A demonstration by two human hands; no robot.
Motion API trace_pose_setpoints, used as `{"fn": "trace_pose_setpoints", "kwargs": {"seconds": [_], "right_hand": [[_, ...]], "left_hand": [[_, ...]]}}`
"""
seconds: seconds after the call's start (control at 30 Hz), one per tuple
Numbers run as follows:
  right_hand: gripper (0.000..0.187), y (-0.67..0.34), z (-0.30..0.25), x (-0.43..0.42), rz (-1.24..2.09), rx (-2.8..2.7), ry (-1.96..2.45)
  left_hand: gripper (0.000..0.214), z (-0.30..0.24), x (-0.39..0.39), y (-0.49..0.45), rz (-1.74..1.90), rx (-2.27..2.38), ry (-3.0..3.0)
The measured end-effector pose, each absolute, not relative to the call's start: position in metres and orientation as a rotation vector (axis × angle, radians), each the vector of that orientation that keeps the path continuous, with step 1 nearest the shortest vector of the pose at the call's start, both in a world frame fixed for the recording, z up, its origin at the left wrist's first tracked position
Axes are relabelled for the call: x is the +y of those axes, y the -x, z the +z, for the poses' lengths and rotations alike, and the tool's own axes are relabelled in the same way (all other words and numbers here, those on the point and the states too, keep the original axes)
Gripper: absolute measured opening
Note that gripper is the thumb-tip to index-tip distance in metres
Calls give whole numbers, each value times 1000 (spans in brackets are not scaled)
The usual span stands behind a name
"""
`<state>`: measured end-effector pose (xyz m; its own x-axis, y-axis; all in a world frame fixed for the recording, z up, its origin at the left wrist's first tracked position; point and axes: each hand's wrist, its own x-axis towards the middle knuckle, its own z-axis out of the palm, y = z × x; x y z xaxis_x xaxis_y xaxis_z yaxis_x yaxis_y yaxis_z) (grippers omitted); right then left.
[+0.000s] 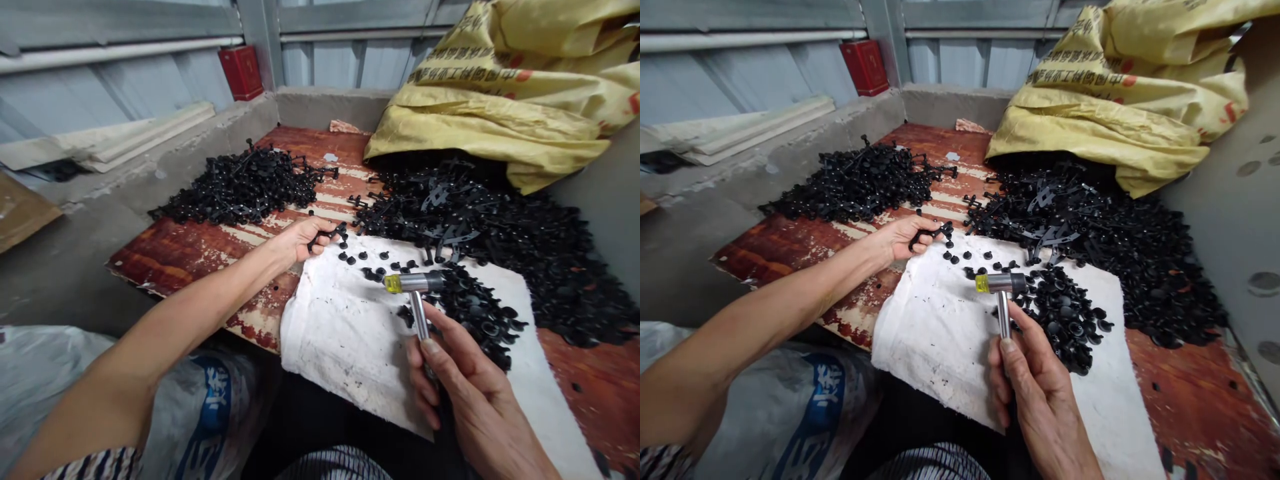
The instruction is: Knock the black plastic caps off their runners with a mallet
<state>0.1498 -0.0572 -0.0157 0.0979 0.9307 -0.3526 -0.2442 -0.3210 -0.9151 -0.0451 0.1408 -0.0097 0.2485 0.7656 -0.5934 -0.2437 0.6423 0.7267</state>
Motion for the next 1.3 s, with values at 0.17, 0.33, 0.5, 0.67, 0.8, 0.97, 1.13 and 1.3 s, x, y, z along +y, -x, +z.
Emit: {"fn": "trace_pose_setpoints", "kwargs": {"seconds": [0.17, 0.33, 0.5, 0.67, 0.8, 0.97, 1.13, 1.3], "right_hand": [[46, -151, -18, -55, 1464, -732, 1333], [44, -151, -19, -55, 1471, -733, 1335], [42, -151, -19, -56, 1479, -730, 1344], [42, -154, -21, -55, 1481, -727, 1342], [44, -159, -31, -54, 1506, -799, 1267], [46, -165, -36, -53, 1428, -944, 1366], [46, -170, -18, -32, 957, -1572, 1474], [50, -169, -5, 0, 553, -1983, 1360]], "left_hand": [[24, -7, 139, 41, 717, 1166, -654], [24, -6, 140, 40, 707, 1183, -670], [21, -7, 141, 40, 681, 1180, -669], [19, -9, 142, 40, 680, 1194, -679], [22, -8, 141, 38, 690, 1228, -690], [24, -7, 139, 37, 731, 1295, -715], [22, -8, 136, 35, 774, 1310, -747], [19, -8, 134, 35, 753, 1317, -727]]}}
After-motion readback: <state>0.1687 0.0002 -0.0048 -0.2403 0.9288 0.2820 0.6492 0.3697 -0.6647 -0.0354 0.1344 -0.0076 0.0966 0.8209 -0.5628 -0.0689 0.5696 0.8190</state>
